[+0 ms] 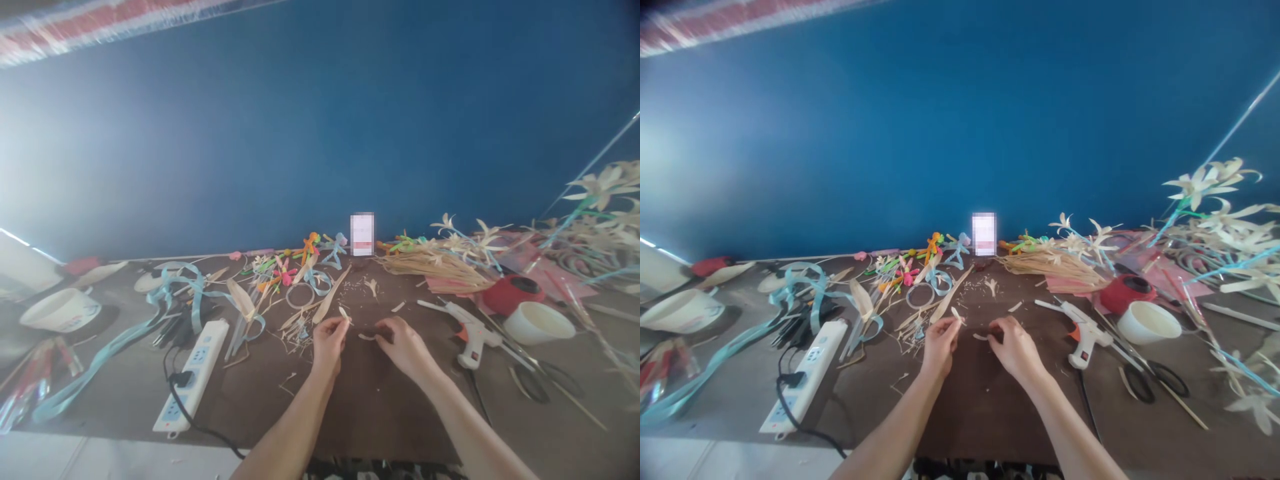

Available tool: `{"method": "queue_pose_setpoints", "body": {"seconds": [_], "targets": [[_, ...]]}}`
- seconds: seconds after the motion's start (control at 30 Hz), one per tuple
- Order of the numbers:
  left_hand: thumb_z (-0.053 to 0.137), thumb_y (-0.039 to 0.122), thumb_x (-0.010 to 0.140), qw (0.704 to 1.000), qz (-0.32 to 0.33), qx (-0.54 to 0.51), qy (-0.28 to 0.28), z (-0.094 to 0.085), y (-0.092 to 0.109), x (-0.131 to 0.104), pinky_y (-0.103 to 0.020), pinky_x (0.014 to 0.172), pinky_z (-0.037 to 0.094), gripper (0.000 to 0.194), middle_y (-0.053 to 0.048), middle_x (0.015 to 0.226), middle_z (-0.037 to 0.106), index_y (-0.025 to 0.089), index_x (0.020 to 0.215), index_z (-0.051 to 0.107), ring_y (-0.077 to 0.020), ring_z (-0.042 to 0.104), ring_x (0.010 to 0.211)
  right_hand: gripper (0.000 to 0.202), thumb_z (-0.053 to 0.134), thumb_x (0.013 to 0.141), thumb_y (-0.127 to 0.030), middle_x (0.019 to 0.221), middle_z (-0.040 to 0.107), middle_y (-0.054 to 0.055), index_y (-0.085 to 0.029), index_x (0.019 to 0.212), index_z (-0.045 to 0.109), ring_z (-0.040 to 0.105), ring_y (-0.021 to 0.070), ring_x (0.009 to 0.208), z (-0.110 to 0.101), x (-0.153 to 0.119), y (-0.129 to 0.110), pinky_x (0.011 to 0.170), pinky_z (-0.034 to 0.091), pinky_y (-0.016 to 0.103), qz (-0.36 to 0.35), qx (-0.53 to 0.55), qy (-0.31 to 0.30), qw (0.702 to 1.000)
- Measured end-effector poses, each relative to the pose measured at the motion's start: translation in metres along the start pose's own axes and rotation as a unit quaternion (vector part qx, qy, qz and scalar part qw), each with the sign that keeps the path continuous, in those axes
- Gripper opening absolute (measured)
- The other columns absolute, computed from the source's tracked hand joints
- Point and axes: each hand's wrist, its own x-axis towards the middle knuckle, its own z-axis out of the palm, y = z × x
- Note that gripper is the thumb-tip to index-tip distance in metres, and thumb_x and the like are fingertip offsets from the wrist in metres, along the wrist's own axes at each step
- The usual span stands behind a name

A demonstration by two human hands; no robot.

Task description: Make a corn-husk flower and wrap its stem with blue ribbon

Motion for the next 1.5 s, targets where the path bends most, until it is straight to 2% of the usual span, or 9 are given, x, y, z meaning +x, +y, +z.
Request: {"method": "queue_pose_setpoints", "body": {"seconds": [0.13,0.27,0.33,0.43,0.53,0.7,0.83,1.27,1.5], "targets": [[0.063,0.039,0.062,1.000,0.016,0.006,-0.019,-0.002,0.000,0.000,-0.017,0.034,0.014,0.029,0.008,0.037,0.030,0.012,0.071,0.062,-0.0019,0.022,0.035,0.025,0.048,0.066,-0.015,0.089,0.056,0.003,-0.022,0.088,0.056,0.056,0.0161,0.077,0.006,-0.009,-0.013,0.066,0.039,0.023,-0.055,-0.056,-0.042,0.996],[0.062,0.037,0.064,0.999,0.015,0.016,-0.034,-0.003,-0.001,0.000,-0.017,0.034,0.013,0.026,0.008,0.037,0.030,0.012,0.070,0.062,-0.0018,0.021,0.035,0.017,0.043,0.072,-0.014,0.081,0.057,0.004,-0.021,0.076,0.058,0.056,0.0169,0.073,0.010,-0.011,-0.014,0.063,0.039,0.024,-0.076,-0.094,-0.050,0.991],[0.062,0.038,0.063,0.999,0.012,0.019,-0.035,-0.002,-0.002,0.000,-0.016,0.034,0.013,0.027,0.008,0.039,0.033,0.012,0.071,0.062,-0.0018,0.023,0.035,0.015,0.043,0.074,-0.016,0.075,0.058,0.003,-0.020,0.072,0.058,0.056,0.0174,0.071,0.010,-0.009,-0.012,0.063,0.039,0.025,-0.071,-0.071,-0.031,0.994],[0.063,0.040,0.060,0.999,0.001,0.029,-0.026,-0.001,-0.005,0.000,-0.016,0.034,0.015,0.031,0.006,0.042,0.041,0.011,0.072,0.062,-0.0019,0.027,0.035,0.013,0.045,0.075,-0.021,0.074,0.061,0.004,-0.020,0.075,0.058,0.057,0.0172,0.067,0.007,-0.008,-0.014,0.063,0.041,0.026,-0.032,0.030,0.041,0.998],[0.064,0.042,0.058,0.998,-0.016,0.054,-0.020,0.000,-0.007,-0.001,-0.016,0.034,0.017,0.035,0.005,0.042,0.044,0.011,0.073,0.062,-0.0025,0.030,0.034,0.015,0.047,0.076,-0.029,0.073,0.062,0.004,-0.019,0.078,0.058,0.056,0.0163,0.062,0.007,-0.008,-0.025,0.059,0.043,0.025,0.008,0.131,0.104,0.986],[0.062,0.041,0.061,0.994,-0.020,0.101,-0.043,-0.001,-0.010,-0.003,-0.016,0.034,0.019,0.035,0.005,0.039,0.043,0.010,0.078,0.063,-0.0026,0.031,0.032,0.014,0.046,0.077,-0.028,0.077,0.058,0.004,-0.019,0.077,0.057,0.055,0.0158,0.067,0.015,-0.010,-0.047,0.061,0.044,0.026,-0.051,0.184,0.130,0.973],[0.062,0.040,0.062,0.993,-0.015,0.108,-0.047,-0.002,-0.011,-0.003,-0.016,0.034,0.022,0.034,0.004,0.040,0.045,0.010,0.078,0.063,-0.0035,0.034,0.033,0.013,0.046,0.078,-0.025,0.077,0.055,0.005,-0.019,0.075,0.057,0.054,0.0156,0.067,0.022,-0.010,-0.052,0.060,0.045,0.026,-0.072,0.194,0.152,0.966],[0.061,0.039,0.063,0.993,-0.006,0.103,-0.053,-0.001,-0.011,-0.004,-0.015,0.034,0.026,0.034,0.003,0.043,0.048,0.010,0.080,0.064,-0.0043,0.038,0.035,0.016,0.044,0.079,-0.025,0.075,0.057,0.004,-0.019,0.078,0.059,0.055,0.0156,0.068,0.024,-0.014,-0.049,0.062,0.044,0.026,-0.063,0.190,0.122,0.972],[0.064,0.041,0.058,0.995,-0.004,0.090,-0.042,0.001,-0.009,-0.005,-0.016,0.034,0.027,0.037,0.002,0.044,0.049,0.009,0.077,0.064,-0.0051,0.039,0.036,0.015,0.044,0.079,-0.027,0.078,0.057,0.005,-0.019,0.077,0.057,0.055,0.0166,0.071,0.027,-0.014,-0.045,0.062,0.045,0.027,-0.045,0.214,0.103,0.970]]}}
